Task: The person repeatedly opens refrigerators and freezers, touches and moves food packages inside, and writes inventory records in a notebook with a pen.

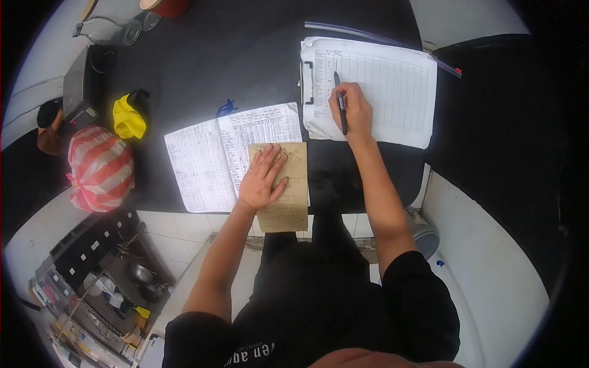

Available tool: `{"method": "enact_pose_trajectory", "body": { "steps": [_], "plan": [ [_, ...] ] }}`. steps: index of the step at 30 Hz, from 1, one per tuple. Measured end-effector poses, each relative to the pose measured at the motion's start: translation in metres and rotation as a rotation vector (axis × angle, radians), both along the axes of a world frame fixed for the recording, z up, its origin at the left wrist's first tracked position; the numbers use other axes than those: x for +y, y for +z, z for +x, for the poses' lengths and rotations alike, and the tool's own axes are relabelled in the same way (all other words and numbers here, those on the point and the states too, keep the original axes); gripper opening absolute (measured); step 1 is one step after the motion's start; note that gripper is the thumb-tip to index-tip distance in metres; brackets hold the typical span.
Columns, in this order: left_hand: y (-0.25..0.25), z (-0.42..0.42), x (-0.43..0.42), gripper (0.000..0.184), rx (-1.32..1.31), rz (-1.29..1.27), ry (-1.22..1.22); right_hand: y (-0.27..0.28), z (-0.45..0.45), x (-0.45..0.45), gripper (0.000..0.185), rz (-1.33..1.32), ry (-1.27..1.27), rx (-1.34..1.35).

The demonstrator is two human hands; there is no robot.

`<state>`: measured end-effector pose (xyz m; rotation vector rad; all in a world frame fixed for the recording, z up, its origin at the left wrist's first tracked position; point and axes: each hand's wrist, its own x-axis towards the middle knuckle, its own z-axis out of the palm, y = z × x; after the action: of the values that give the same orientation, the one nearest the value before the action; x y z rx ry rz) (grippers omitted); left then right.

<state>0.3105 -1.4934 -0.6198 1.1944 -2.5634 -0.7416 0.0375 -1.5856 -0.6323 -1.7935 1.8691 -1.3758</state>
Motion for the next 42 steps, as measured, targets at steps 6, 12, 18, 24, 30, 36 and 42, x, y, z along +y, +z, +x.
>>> {"method": "enact_pose_trajectory", "body": {
  "steps": [6,12,18,24,30,36,42],
  "plan": [
    [0.002,0.002,0.003,0.052,-0.027,-0.039,0.008,0.027,0.018,0.052,0.021,-0.045,0.054,-0.026],
    [0.0,0.002,0.007,0.048,0.051,-0.119,-0.025,0.061,0.037,0.188,0.019,0.099,0.08,0.038],
    [-0.052,0.013,0.005,0.046,-0.024,-0.286,-0.131,0.099,0.036,0.393,0.034,0.333,-0.28,0.022],
    [-0.049,0.029,-0.03,0.059,-0.344,-0.217,-0.303,0.148,0.065,0.595,0.018,0.35,-0.977,-0.027],
    [-0.029,-0.056,0.006,0.076,0.029,-1.041,-0.536,0.129,0.092,0.802,0.02,0.275,-1.595,0.059],
    [0.024,-0.257,0.28,0.073,-0.409,-0.543,-0.737,0.185,0.049,1.025,0.015,-0.107,-2.244,0.273],
    [0.078,-0.401,0.594,0.055,0.212,-0.082,-1.514,0.332,0.016,1.237,0.014,-0.352,-2.367,0.739]
  ]
}}
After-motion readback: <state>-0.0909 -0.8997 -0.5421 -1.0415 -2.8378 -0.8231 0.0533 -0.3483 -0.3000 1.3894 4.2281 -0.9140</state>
